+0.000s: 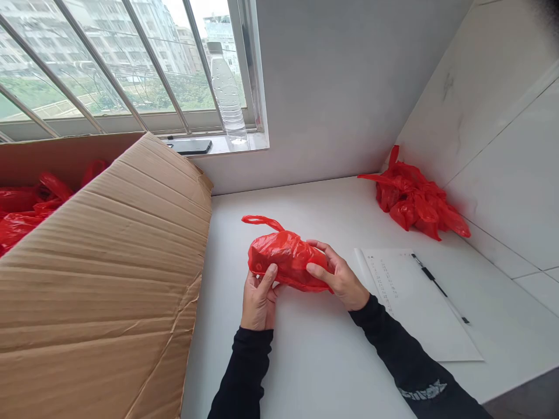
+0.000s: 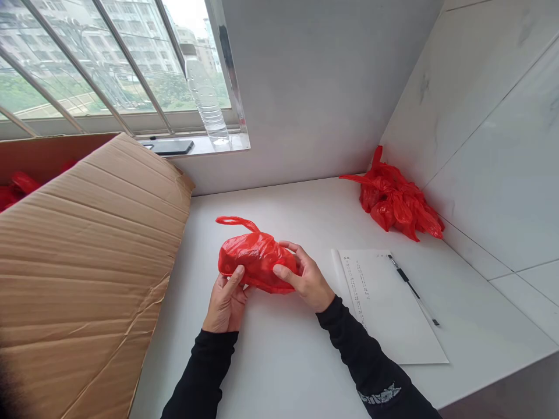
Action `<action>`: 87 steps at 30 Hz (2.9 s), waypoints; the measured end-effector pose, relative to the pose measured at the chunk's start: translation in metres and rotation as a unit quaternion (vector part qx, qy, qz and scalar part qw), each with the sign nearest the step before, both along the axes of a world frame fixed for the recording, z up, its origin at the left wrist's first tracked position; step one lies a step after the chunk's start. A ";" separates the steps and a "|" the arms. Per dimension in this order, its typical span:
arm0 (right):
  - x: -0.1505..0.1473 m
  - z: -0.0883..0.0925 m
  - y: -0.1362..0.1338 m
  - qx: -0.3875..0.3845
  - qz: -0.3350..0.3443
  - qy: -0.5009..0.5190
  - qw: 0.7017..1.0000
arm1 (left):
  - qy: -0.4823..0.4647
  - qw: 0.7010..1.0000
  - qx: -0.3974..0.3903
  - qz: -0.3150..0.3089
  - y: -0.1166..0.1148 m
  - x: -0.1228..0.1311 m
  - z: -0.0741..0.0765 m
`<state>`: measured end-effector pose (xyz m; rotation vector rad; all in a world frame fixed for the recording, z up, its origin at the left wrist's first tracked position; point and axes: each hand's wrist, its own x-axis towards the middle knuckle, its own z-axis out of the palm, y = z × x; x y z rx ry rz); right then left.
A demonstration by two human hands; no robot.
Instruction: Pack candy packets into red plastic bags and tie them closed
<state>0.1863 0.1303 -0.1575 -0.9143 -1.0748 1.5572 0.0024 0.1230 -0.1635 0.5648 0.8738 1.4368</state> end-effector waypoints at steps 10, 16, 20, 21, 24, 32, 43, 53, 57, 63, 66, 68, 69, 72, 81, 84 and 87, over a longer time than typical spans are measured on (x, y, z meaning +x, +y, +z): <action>-0.002 -0.003 0.002 0.018 -0.012 -0.015 1.000 | 0.018 1.000 0.004 -0.025 0.000 -0.001 0.001; -0.004 0.001 -0.002 0.037 0.042 -0.031 0.998 | 0.025 0.999 0.020 0.013 0.000 0.004 0.001; -0.005 0.001 -0.002 0.025 0.021 -0.043 0.999 | 0.018 0.999 0.044 0.001 -0.003 0.007 0.003; -0.005 0.000 -0.001 0.021 0.017 -0.040 0.999 | 0.006 0.999 0.044 -0.010 -0.003 0.006 0.003; -0.005 0.000 0.000 0.018 -0.001 -0.031 0.999 | -0.017 0.999 0.034 -0.025 -0.003 0.002 0.000; -0.003 0.002 0.000 0.036 -0.006 -0.080 0.996 | 0.010 1.000 0.014 0.001 0.000 -0.003 -0.007; -0.002 -0.001 0.001 0.103 -0.083 -0.161 0.978 | 0.093 0.993 -0.010 -0.071 -0.006 0.007 0.003; -0.001 -0.002 0.000 0.078 -0.097 -0.152 0.981 | 0.123 0.988 0.038 -0.084 -0.006 0.010 0.001; -0.001 -0.001 -0.001 0.080 -0.087 -0.146 0.982 | 0.112 0.991 0.021 -0.073 -0.006 0.010 -0.003; -0.003 0.006 -0.003 0.094 -0.076 -0.136 0.983 | 0.118 0.991 0.017 -0.063 -0.007 0.007 -0.002; -0.003 0.005 -0.003 0.107 -0.080 -0.148 0.980 | 0.118 0.990 0.037 -0.065 -0.007 0.007 -0.001; -0.002 0.003 -0.002 0.103 -0.065 -0.152 0.981 | 0.115 0.990 0.055 -0.059 -0.007 0.009 0.000; -0.002 0.001 -0.002 0.096 -0.057 -0.154 0.982 | 0.113 0.990 0.058 -0.057 -0.007 0.009 0.001; -0.001 -0.002 -0.002 0.080 -0.067 -0.153 0.983 | 0.104 0.993 0.041 -0.049 -0.007 0.011 0.000; -0.001 0.007 -0.007 0.088 0.039 -0.167 0.981 | 0.122 0.989 -0.004 -0.079 -0.010 0.008 -0.002; -0.002 0.005 -0.006 0.064 0.049 -0.122 0.989 | 0.116 0.990 -0.003 -0.084 -0.010 0.008 -0.001; -0.002 0.001 -0.005 0.037 0.043 -0.065 0.996 | 0.083 0.992 -0.008 -0.098 -0.010 0.009 0.003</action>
